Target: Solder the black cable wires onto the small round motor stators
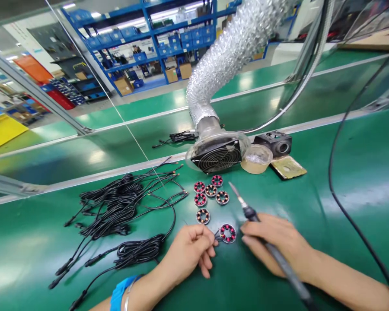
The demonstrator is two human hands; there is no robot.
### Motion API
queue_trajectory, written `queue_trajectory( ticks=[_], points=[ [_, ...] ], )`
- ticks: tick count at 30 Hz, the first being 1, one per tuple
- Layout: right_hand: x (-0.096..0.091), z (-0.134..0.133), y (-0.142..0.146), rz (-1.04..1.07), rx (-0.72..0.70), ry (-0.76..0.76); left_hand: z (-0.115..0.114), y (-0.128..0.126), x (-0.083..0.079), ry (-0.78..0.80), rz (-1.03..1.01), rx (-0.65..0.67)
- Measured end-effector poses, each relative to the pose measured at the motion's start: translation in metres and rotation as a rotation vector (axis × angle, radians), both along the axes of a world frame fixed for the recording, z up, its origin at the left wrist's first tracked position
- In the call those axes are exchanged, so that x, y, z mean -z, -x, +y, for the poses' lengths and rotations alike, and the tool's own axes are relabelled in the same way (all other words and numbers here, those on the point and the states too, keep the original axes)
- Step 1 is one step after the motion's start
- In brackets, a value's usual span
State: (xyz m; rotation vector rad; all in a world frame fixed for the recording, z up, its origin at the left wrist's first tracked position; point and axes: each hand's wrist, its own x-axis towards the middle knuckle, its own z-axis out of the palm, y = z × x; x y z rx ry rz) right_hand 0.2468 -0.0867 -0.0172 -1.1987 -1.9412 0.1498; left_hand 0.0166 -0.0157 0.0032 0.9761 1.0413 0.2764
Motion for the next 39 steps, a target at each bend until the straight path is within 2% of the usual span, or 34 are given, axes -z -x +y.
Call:
queue_trajectory(
  ticks=[4, 8, 14, 20, 26, 32, 35, 39],
  points=[
    [-0.001, 0.008, 0.030, -0.111, -0.104, 0.182, -0.002, 0.003, -0.001, -0.044, 0.034, 0.046],
    [0.003, 0.012, 0.037, -0.121, -0.126, 0.206, -0.003, 0.006, -0.002, -0.078, 0.093, 0.109],
    [0.002, 0.002, 0.034, -0.143, -0.045, 0.214, -0.002, 0.004, -0.005, -0.183, 0.155, 0.180],
    [-0.003, 0.002, 0.035, -0.045, -0.145, 0.277, -0.006, 0.000, -0.008, -0.186, 0.134, 0.191],
    [-0.004, 0.003, 0.035, -0.010, -0.149, 0.288, -0.005, -0.004, -0.009, -0.274, 0.116, 0.244],
    [-0.005, 0.005, 0.033, 0.220, -0.282, 0.345, -0.008, -0.004, -0.010, -0.309, 0.132, 0.271],
    [-0.004, 0.007, 0.032, 0.231, -0.307, 0.375, -0.009, -0.002, -0.009, -0.369, 0.129, 0.263],
    [-0.001, 0.009, 0.031, 0.237, -0.325, 0.407, -0.008, 0.002, -0.005, -0.357, 0.128, 0.243]
  ],
)
